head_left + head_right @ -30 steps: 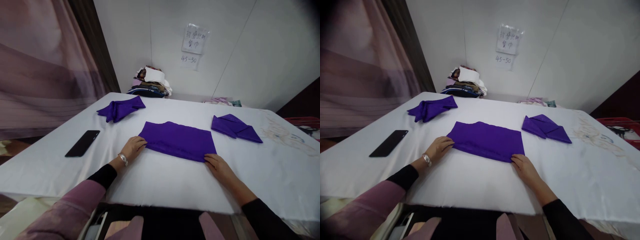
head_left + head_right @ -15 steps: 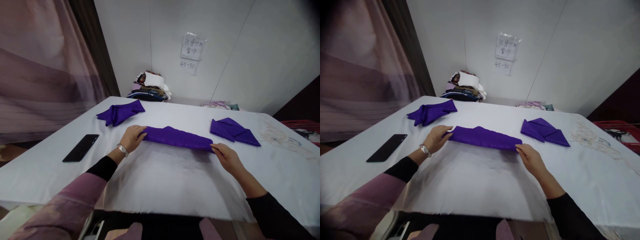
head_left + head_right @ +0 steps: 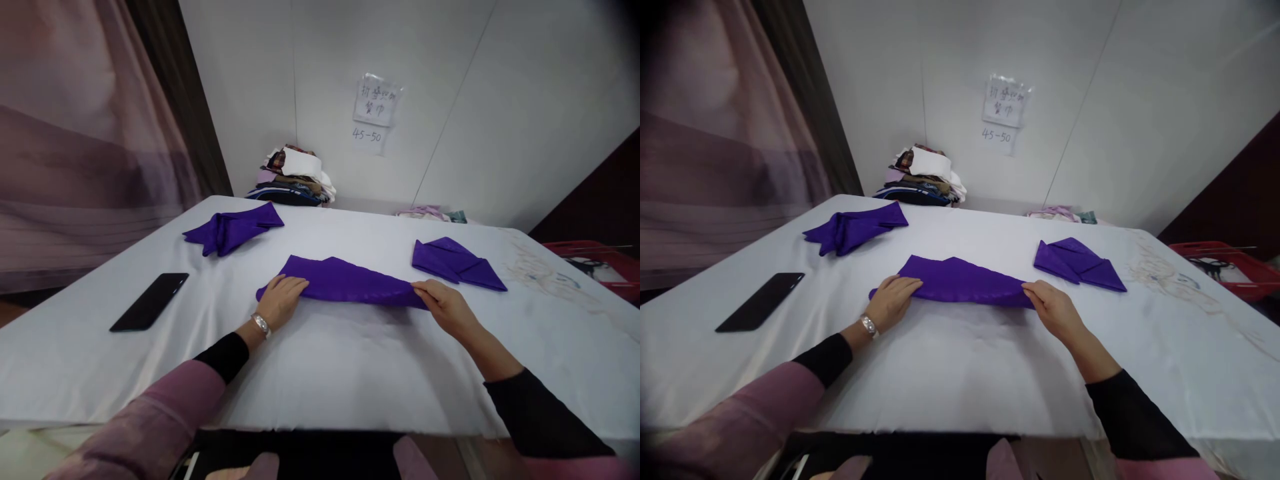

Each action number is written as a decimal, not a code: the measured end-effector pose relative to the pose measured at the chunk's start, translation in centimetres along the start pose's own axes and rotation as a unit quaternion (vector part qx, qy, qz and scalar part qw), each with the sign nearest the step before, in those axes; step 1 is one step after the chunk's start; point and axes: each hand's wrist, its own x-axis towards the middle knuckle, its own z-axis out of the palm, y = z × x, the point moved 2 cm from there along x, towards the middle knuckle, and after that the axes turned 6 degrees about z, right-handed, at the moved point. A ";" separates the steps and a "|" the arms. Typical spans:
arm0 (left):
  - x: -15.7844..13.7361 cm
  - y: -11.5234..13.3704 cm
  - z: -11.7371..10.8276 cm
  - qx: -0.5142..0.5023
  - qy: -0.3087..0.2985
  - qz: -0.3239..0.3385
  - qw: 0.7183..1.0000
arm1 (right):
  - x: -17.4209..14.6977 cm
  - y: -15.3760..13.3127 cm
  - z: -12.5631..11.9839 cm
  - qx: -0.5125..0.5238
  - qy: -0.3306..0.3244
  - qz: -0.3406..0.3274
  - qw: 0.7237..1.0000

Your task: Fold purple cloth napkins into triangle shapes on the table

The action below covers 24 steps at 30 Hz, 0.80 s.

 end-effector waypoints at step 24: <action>3.2 0.8 0.0 -0.018 0.018 0.024 0.999 | 7.8 -1.2 -2.9 -0.031 -0.077 -0.005 0.997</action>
